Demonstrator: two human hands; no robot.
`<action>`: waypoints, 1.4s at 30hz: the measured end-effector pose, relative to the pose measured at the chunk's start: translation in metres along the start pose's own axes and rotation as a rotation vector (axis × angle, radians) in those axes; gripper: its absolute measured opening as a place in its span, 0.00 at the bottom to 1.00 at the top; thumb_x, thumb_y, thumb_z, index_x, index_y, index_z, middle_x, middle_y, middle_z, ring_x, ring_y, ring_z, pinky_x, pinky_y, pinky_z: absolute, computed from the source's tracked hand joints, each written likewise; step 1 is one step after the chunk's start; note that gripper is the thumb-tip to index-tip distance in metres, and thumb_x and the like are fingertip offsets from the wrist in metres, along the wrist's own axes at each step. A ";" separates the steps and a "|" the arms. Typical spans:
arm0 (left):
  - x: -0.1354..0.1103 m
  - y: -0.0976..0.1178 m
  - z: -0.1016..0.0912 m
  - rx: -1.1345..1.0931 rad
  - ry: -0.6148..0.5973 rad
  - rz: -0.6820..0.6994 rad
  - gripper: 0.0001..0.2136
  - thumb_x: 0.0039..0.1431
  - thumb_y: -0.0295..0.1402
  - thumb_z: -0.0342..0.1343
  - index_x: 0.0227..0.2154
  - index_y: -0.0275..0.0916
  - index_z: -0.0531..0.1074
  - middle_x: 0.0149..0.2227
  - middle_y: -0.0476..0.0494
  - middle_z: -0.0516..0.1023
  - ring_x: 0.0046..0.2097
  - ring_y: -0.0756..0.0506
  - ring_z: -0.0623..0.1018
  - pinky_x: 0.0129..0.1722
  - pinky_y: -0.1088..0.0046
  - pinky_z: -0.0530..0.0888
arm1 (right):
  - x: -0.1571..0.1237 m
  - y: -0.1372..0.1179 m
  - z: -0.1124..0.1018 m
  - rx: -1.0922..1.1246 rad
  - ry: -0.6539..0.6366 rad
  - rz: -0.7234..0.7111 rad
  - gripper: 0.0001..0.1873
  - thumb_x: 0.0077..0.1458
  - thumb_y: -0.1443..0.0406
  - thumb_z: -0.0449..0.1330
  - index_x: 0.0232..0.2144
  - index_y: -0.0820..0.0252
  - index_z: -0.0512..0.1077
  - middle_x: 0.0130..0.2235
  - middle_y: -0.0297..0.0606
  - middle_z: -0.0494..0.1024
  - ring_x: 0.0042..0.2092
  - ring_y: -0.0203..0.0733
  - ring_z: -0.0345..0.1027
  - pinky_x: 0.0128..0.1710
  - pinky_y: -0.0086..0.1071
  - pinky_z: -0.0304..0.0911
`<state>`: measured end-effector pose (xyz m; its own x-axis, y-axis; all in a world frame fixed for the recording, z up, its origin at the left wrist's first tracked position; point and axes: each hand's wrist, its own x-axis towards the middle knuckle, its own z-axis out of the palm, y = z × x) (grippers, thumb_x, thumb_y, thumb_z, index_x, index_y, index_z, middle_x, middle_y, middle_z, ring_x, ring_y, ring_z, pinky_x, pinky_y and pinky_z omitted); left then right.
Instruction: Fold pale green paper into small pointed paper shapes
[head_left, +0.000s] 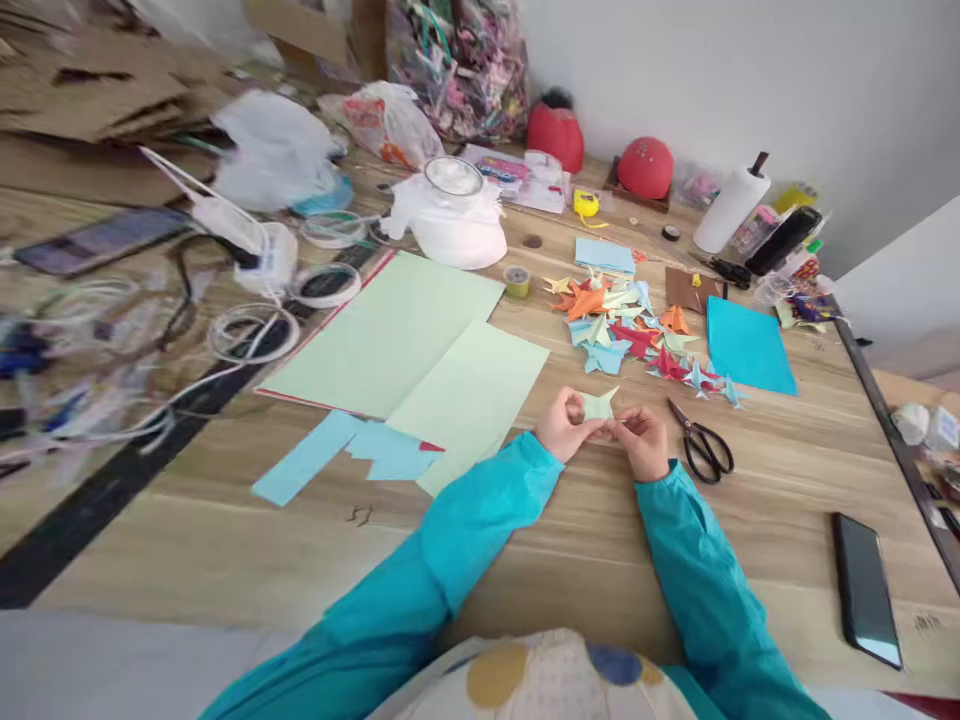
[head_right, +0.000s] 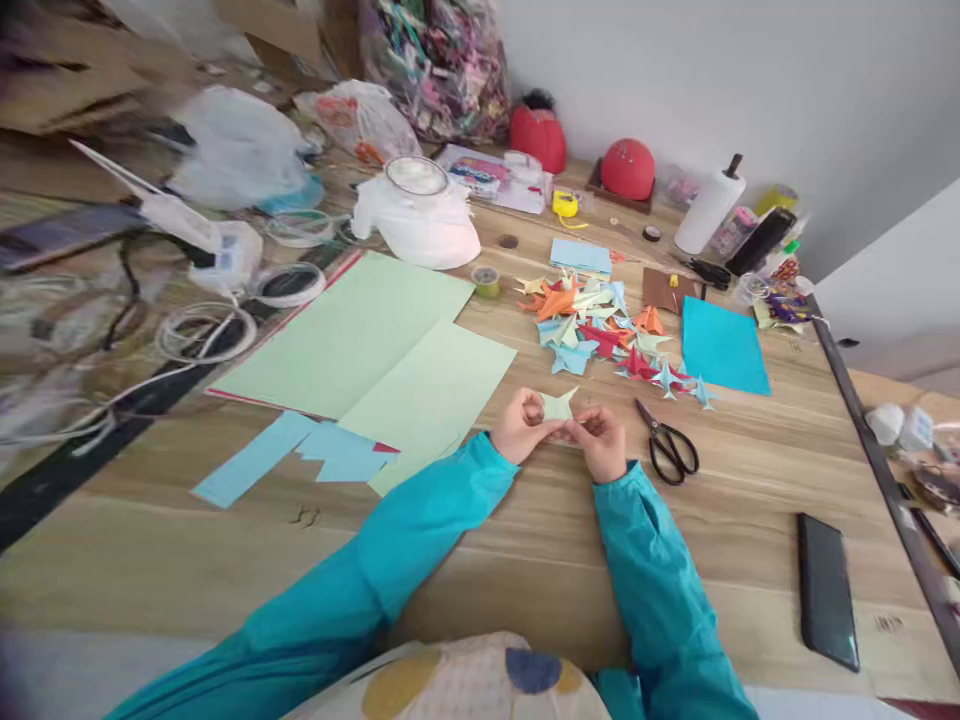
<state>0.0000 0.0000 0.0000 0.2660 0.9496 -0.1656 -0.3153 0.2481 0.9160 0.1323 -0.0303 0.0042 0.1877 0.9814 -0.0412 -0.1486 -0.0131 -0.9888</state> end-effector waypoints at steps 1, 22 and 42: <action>0.001 0.000 0.000 0.000 -0.001 -0.010 0.24 0.36 0.33 0.66 0.28 0.40 0.53 0.17 0.58 0.72 0.18 0.52 0.73 0.21 0.78 0.70 | 0.000 0.001 0.000 -0.005 -0.004 0.000 0.16 0.35 0.61 0.69 0.23 0.60 0.65 0.17 0.27 0.73 0.19 0.30 0.66 0.20 0.24 0.63; 0.002 -0.001 -0.002 -0.049 -0.004 -0.014 0.26 0.34 0.35 0.68 0.32 0.39 0.56 0.20 0.53 0.75 0.21 0.50 0.75 0.23 0.73 0.72 | 0.003 0.006 -0.007 -0.047 -0.179 0.029 0.13 0.46 0.56 0.62 0.25 0.60 0.67 0.20 0.30 0.72 0.22 0.34 0.66 0.24 0.29 0.64; 0.001 0.004 -0.005 -0.078 -0.157 -0.083 0.26 0.33 0.36 0.68 0.34 0.35 0.61 0.20 0.50 0.76 0.21 0.49 0.75 0.23 0.72 0.73 | 0.001 0.003 -0.010 -0.075 -0.270 0.042 0.14 0.48 0.56 0.60 0.23 0.60 0.67 0.20 0.31 0.73 0.19 0.32 0.64 0.19 0.26 0.59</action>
<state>-0.0051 0.0028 0.0015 0.4312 0.8853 -0.1744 -0.3542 0.3439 0.8697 0.1417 -0.0312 -0.0003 -0.0843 0.9950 -0.0527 -0.0770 -0.0593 -0.9953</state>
